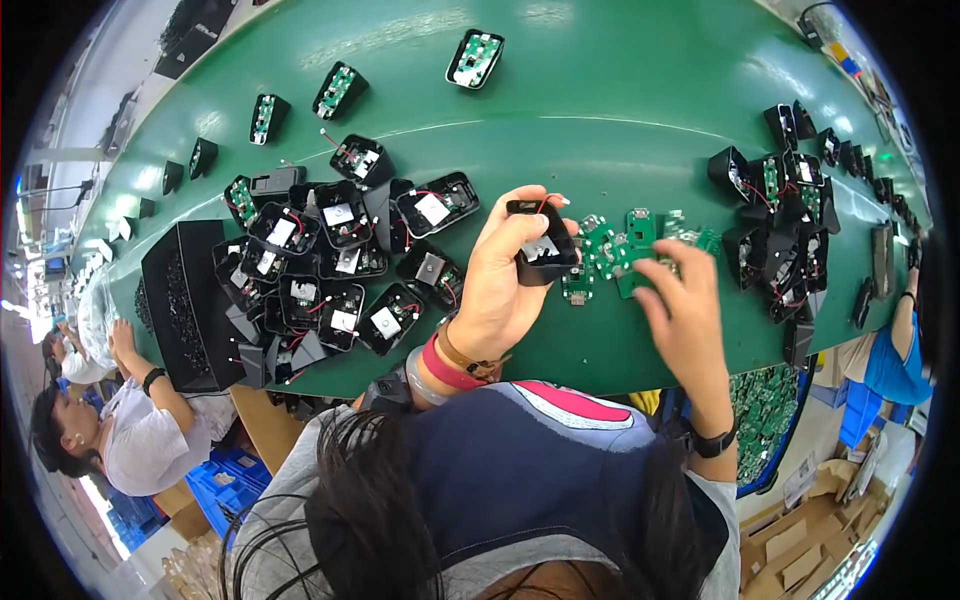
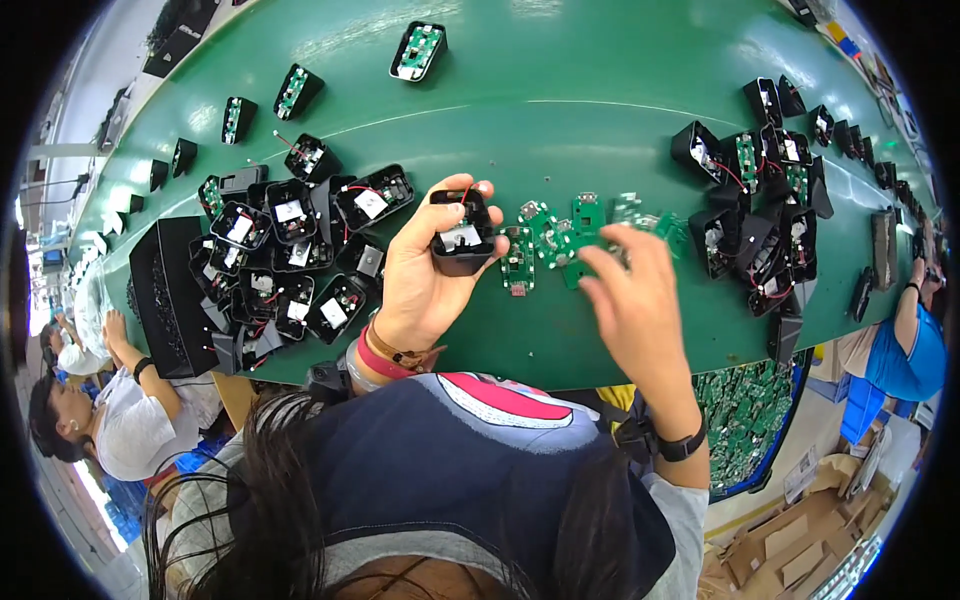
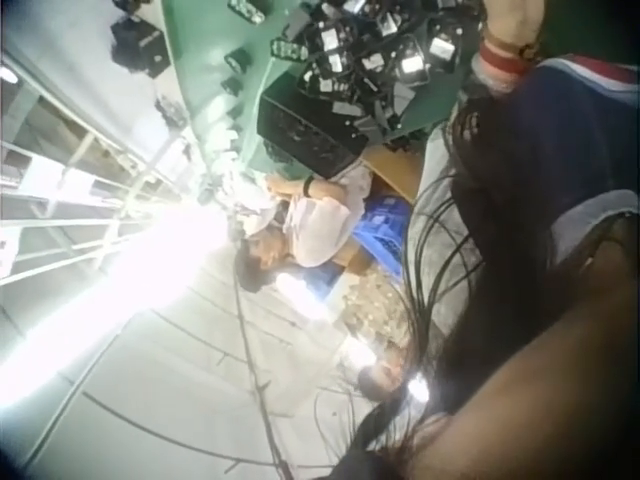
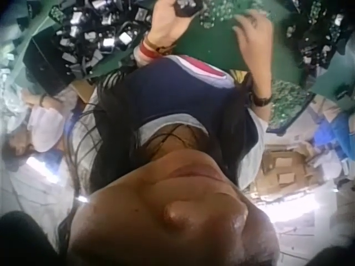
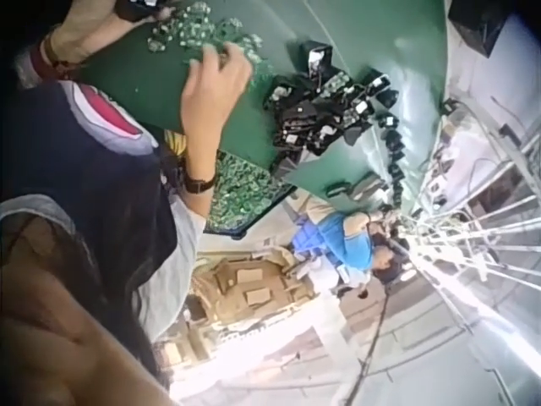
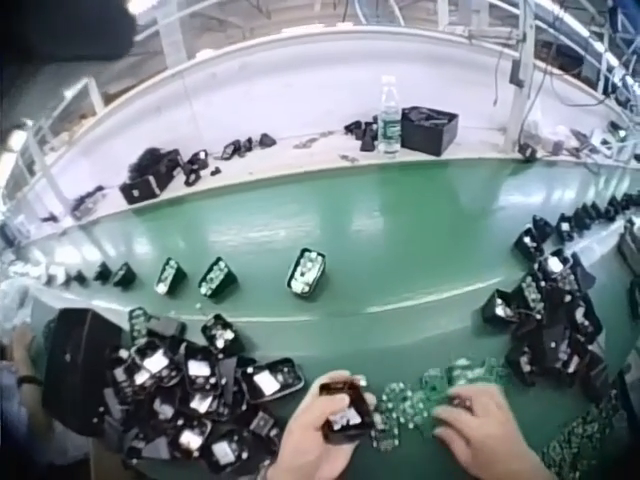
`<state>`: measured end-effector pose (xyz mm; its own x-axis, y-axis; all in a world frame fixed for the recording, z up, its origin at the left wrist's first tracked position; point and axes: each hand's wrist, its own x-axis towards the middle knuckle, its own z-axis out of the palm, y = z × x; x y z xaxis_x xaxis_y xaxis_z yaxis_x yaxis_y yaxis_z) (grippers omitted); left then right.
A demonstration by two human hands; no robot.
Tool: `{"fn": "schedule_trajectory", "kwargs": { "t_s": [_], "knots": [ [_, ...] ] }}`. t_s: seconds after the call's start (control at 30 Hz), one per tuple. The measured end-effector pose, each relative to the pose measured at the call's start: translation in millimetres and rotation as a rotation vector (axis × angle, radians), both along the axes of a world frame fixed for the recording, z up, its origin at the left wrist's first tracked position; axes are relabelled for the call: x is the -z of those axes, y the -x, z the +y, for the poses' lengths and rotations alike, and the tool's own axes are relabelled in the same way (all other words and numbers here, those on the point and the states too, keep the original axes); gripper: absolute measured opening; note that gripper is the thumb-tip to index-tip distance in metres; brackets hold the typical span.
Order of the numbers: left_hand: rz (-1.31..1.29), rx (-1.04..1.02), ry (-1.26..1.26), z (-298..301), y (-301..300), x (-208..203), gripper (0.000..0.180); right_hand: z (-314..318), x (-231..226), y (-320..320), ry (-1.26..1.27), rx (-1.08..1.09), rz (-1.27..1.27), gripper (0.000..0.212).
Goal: Assemble electronic circuit boards into plastic housings on a factory production line.
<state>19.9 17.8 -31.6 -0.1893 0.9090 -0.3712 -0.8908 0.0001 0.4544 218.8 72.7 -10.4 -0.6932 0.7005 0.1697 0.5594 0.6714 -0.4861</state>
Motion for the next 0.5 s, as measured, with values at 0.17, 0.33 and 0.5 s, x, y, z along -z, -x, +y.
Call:
{"fn": "schedule_trajectory", "kwargs": {
  "t_s": [0.17, 0.33, 0.5],
  "knots": [
    [0.016, 0.032, -0.015, 0.0, 2.0, -2.3, 0.019, 3.4, -16.0, 12.0, -0.126, 0.111, 0.155, 0.029],
    [0.059, -0.07, -0.04, 2.7, 0.5, -4.6, 0.018, -10.3, -17.4, 50.5, -0.016, -0.153, -0.04, 0.054],
    [0.04, -0.151, -0.115, -2.9, 4.9, -6.5, 0.021, 0.6, -10.5, 53.3, -0.01, -0.216, -0.131, 0.056]
  ]
}}
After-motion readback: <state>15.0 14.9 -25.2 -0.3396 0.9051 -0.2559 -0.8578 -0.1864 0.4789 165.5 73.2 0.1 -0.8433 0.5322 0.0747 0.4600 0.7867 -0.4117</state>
